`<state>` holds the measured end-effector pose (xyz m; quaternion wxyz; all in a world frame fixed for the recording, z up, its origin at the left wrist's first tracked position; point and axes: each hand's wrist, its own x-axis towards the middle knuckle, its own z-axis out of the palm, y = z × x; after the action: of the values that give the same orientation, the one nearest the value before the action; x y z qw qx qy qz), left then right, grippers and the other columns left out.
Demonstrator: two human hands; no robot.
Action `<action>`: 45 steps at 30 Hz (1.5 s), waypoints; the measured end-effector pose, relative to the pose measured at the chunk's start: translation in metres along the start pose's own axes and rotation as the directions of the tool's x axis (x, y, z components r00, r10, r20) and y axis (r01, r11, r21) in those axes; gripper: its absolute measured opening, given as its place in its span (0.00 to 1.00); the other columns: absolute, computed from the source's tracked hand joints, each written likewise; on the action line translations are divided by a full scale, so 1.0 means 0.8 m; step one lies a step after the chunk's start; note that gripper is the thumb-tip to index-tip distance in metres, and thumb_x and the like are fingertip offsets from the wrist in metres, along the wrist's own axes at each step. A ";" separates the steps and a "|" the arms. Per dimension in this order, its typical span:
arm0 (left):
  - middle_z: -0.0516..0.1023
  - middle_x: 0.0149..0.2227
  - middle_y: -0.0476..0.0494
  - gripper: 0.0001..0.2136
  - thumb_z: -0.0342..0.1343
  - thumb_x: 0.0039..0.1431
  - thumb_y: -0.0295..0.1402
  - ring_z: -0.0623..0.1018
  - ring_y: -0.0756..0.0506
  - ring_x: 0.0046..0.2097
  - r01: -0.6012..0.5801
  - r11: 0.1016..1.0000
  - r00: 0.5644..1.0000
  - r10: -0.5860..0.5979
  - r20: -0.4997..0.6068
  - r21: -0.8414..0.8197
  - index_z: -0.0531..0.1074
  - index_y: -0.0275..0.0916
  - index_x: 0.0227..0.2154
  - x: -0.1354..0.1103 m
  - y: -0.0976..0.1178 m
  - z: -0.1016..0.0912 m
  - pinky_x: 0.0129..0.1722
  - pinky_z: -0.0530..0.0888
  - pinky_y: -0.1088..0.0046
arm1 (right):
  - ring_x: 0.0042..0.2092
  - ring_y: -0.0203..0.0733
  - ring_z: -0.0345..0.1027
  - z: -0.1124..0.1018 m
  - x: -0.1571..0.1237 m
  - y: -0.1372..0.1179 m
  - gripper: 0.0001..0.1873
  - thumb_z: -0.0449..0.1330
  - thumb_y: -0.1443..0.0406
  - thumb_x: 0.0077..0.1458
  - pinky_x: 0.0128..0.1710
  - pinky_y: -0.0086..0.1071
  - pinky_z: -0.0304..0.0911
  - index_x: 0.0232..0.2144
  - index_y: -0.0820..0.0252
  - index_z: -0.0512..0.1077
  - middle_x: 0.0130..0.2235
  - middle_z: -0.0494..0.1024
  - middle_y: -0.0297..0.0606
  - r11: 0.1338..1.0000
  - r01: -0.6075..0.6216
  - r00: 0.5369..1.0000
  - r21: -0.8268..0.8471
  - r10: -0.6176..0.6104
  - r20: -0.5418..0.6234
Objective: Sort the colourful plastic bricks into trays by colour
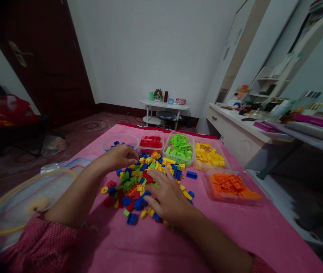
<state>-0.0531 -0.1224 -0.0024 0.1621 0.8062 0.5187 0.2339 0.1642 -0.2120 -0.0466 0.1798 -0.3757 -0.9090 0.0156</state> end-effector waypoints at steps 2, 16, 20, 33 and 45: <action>0.77 0.22 0.46 0.05 0.62 0.35 0.29 0.72 0.48 0.24 0.053 0.991 0.996 -0.060 0.059 0.121 0.78 0.43 0.20 -0.007 0.004 -0.004 0.25 0.63 0.76 | 0.58 0.47 0.56 -0.003 0.016 0.007 0.12 0.53 0.62 0.58 0.59 0.50 0.44 0.40 0.55 0.74 0.57 0.66 0.43 0.997 -0.069 0.996 0.026 0.071 -0.055; 0.78 0.25 0.36 0.07 0.57 0.37 0.24 0.76 0.39 0.30 0.130 0.948 0.955 -0.199 0.222 0.289 0.78 0.39 0.21 -0.010 0.007 0.007 0.29 0.68 0.69 | 0.50 0.47 0.61 0.029 0.076 -0.053 0.20 0.61 0.59 0.50 0.46 0.38 0.59 0.46 0.57 0.69 0.50 0.66 0.42 0.990 -0.141 0.983 0.026 0.137 0.119; 0.79 0.28 0.37 0.09 0.56 0.36 0.24 0.77 0.39 0.33 0.138 0.947 0.960 -0.201 0.197 0.291 0.78 0.40 0.23 -0.009 0.007 0.008 0.29 0.68 0.70 | 0.44 0.43 0.65 0.031 0.081 -0.055 0.11 0.56 0.61 0.54 0.41 0.36 0.60 0.40 0.58 0.71 0.48 0.66 0.42 0.984 -0.176 0.971 -0.022 0.177 0.161; 0.75 0.26 0.45 0.17 0.49 0.55 0.40 0.74 0.50 0.26 0.212 0.886 0.961 -0.113 0.252 -0.412 0.73 0.33 0.38 0.004 0.024 0.012 0.26 0.70 0.77 | 0.26 0.33 0.61 0.018 0.073 -0.002 0.25 0.59 0.66 0.48 0.26 0.27 0.54 0.50 0.58 0.61 0.26 0.67 0.28 0.793 -0.366 0.842 0.487 0.505 -0.190; 0.75 0.27 0.45 0.27 0.52 0.53 0.50 0.72 0.51 0.24 0.110 0.798 0.986 -0.015 0.164 -0.593 0.67 0.35 0.50 0.008 0.045 0.042 0.23 0.69 0.76 | 0.17 0.30 0.57 -0.014 0.068 0.024 0.11 0.58 0.61 0.48 0.16 0.24 0.53 0.34 0.61 0.67 0.19 0.62 0.25 0.546 -0.276 0.865 0.791 0.500 -0.043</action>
<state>-0.0054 -0.1318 -0.0110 0.4551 0.7112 0.4307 0.3187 0.1454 -0.1621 -0.0218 0.4318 -0.4559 -0.6755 0.3865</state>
